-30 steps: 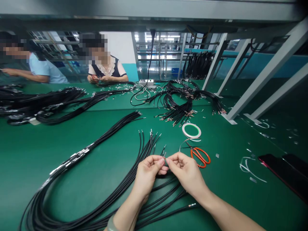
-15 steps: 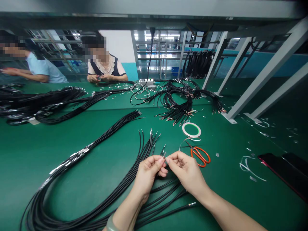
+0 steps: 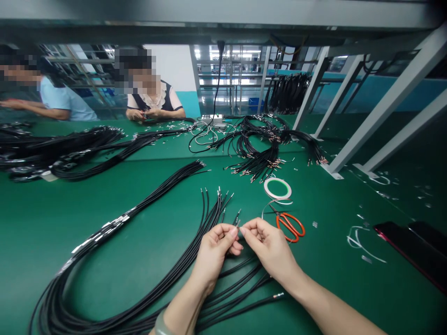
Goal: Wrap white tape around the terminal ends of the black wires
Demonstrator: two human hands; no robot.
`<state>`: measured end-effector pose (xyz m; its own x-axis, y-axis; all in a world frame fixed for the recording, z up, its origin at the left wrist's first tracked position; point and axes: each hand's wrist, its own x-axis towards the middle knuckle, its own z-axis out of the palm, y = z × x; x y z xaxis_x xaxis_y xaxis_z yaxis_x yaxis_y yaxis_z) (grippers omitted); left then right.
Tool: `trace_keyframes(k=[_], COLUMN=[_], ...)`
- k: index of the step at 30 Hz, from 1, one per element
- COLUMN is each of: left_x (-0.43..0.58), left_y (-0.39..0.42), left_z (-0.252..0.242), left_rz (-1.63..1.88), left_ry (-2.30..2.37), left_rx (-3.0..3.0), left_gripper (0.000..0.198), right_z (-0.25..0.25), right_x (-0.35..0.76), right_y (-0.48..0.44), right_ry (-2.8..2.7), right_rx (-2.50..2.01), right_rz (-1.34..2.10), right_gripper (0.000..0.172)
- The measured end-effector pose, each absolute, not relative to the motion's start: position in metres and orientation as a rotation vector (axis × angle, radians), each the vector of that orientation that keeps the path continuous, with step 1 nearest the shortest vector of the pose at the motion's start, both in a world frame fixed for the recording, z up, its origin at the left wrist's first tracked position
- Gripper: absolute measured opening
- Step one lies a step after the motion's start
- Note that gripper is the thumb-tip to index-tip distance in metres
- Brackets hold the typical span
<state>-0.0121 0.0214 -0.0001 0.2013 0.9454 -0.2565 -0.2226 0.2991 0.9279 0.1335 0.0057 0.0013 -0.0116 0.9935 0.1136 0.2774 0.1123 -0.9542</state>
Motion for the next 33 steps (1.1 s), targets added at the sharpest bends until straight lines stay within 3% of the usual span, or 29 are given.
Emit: trace_keyframes(k=[33], left_x=[-0.013], left_y=[0.017], left_z=[0.005], left_rz=[0.944], left_ry=[0.881], left_rx=[0.749], left_gripper=[0.025], right_z=[0.011], right_x=[0.132], right_y=[0.008], right_ry=[-1.296], right_rx=[-1.115], right_rz=[1.252], right_gripper=[0.021])
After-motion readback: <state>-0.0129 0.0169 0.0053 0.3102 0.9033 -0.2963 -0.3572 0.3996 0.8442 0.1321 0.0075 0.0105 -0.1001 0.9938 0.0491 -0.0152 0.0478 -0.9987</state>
